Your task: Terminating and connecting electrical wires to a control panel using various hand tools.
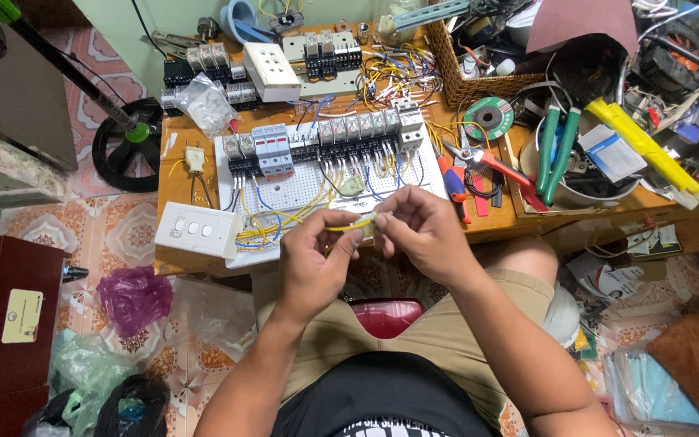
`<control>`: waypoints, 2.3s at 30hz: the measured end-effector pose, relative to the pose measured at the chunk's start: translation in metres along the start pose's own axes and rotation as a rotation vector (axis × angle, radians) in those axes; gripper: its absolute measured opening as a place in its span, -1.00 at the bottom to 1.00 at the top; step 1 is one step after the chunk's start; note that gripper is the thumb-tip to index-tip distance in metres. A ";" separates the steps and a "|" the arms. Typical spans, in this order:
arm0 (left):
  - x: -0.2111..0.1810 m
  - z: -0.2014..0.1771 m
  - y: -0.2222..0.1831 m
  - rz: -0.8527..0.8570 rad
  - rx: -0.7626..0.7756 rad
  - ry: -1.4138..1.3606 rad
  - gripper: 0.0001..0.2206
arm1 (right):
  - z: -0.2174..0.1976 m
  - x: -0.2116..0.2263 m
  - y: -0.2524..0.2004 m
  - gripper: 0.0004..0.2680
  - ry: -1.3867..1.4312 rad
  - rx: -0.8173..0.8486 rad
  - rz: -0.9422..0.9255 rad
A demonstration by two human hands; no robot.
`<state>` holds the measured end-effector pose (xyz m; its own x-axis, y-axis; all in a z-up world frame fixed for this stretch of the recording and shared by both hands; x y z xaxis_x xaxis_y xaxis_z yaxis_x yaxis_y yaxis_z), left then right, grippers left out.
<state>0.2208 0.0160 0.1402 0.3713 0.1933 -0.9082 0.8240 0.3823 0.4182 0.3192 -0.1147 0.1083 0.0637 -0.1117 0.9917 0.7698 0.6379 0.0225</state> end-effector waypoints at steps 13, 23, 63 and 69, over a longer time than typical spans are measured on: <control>0.053 -0.002 0.024 -0.159 -0.151 -0.017 -0.83 | -0.004 -0.033 0.037 -0.85 0.119 -0.204 -0.025; 0.037 0.001 0.029 0.002 -0.204 0.009 -0.78 | -0.006 -0.014 0.042 -0.87 0.112 -0.212 -0.108; 0.022 -0.009 -0.007 -0.130 0.052 -0.171 -0.77 | 0.029 0.072 -0.002 -0.92 -0.001 0.079 -0.210; 0.063 -0.020 -0.066 -0.348 -0.031 -0.301 -0.67 | 0.052 0.003 -0.009 -0.89 -0.194 0.182 0.131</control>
<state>0.1810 0.0213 0.0556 0.1864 -0.2210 -0.9573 0.9102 0.4057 0.0836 0.2798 -0.0810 0.1175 0.0186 0.1171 0.9930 0.6351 0.7657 -0.1021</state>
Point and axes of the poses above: each hand's wrist, its own y-axis towards the middle knuckle, its own z-axis out of the palm, x = y × z, the point moved 10 cm from there along y, towards the middle knuckle, and after that the axes turned 8 degrees about z, right-handed, at the moved point
